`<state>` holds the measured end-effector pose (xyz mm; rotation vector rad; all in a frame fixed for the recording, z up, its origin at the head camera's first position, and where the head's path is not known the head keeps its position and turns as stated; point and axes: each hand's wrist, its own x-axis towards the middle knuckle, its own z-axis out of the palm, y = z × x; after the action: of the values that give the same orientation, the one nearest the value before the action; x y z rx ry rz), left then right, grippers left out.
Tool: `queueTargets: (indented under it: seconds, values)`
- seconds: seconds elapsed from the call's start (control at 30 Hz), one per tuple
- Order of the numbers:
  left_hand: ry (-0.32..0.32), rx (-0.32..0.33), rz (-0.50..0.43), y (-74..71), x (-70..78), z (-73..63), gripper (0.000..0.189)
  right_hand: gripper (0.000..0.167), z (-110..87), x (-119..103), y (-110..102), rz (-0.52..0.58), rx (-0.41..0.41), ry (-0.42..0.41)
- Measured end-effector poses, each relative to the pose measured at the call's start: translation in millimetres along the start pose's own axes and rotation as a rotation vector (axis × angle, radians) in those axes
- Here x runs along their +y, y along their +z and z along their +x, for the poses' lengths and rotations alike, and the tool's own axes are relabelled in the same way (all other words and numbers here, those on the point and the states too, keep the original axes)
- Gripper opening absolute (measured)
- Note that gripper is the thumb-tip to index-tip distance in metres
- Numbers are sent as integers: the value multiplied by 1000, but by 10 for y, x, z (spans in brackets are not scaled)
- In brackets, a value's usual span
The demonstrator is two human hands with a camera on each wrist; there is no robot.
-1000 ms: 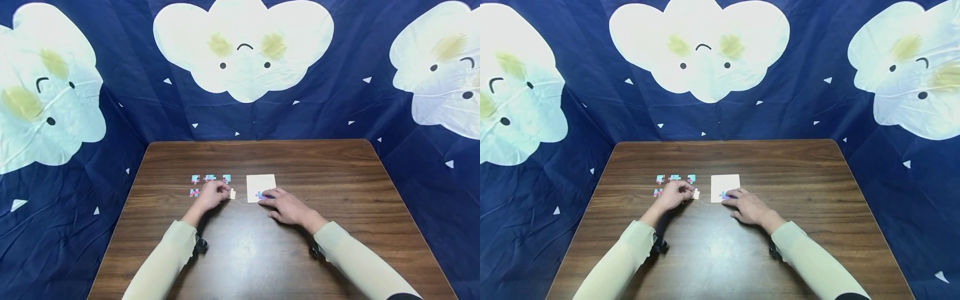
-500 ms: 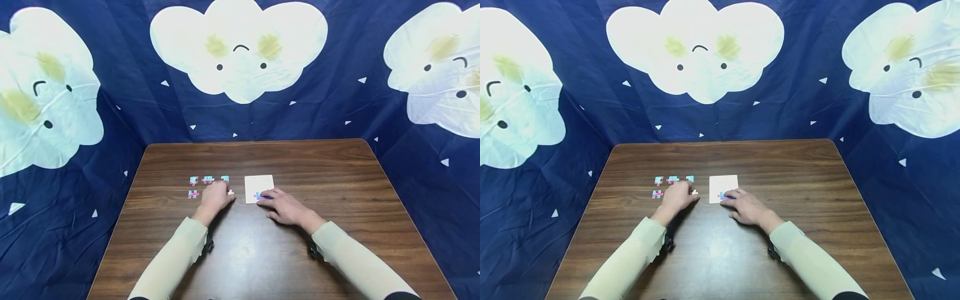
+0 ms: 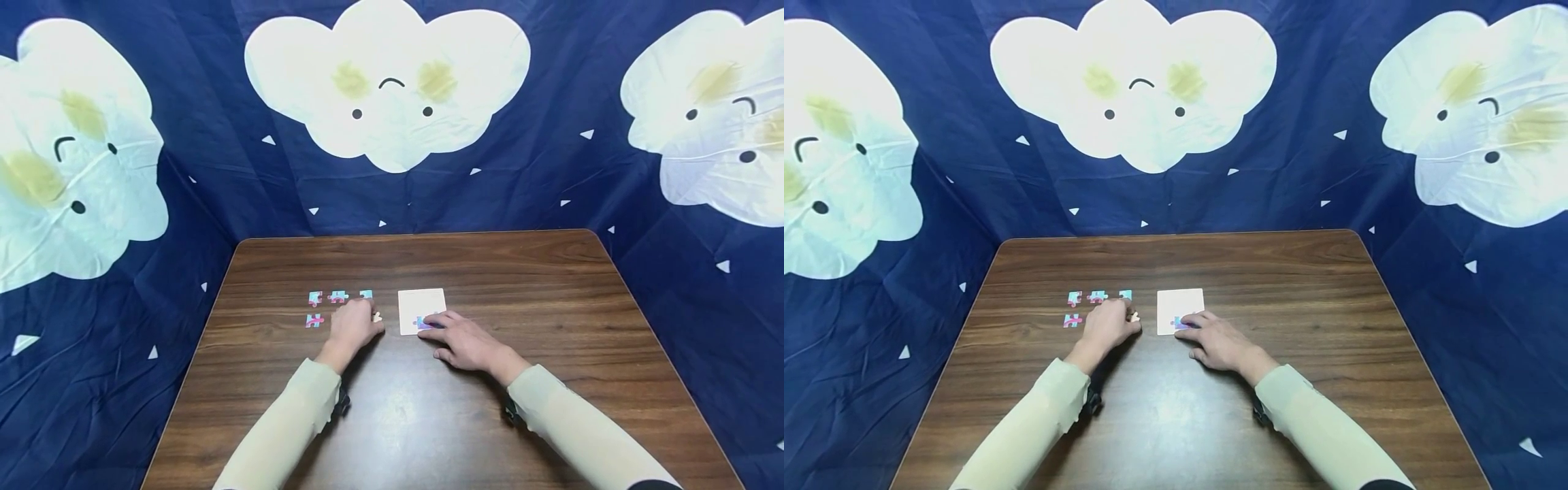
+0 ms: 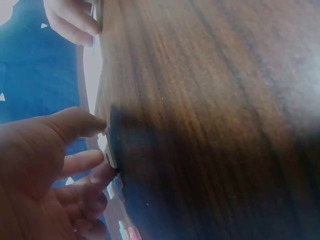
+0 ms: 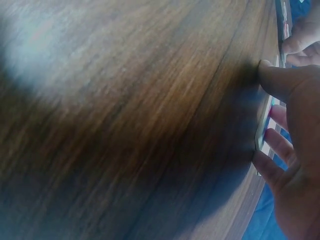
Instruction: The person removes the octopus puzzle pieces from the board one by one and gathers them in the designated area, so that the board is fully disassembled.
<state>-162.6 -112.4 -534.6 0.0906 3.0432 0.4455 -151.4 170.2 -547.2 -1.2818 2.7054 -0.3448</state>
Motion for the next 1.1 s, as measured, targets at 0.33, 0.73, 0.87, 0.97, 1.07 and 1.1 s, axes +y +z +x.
queueTargets:
  seconds: [0.33,0.73,0.87,0.97,1.07,1.1]
  values:
    - [-40,-49,-456,-145,-100,-81,21,51,-7,-20,1,11,-4,7]
    - [-118,-216,-1111,-118,-411,-226,35,50,-4,-17,9,28,7,4]
    - [-158,-240,-1165,-170,-510,-287,38,49,-4,-15,14,32,12,0]
    - [-187,-239,-1185,-209,-580,-337,38,50,-2,-13,18,34,23,-3]
    - [-218,-215,-1202,-224,-665,-385,36,49,2,-11,22,36,33,-6]
    - [-236,-203,-1211,-225,-694,-401,35,49,3,-10,23,35,35,-6]
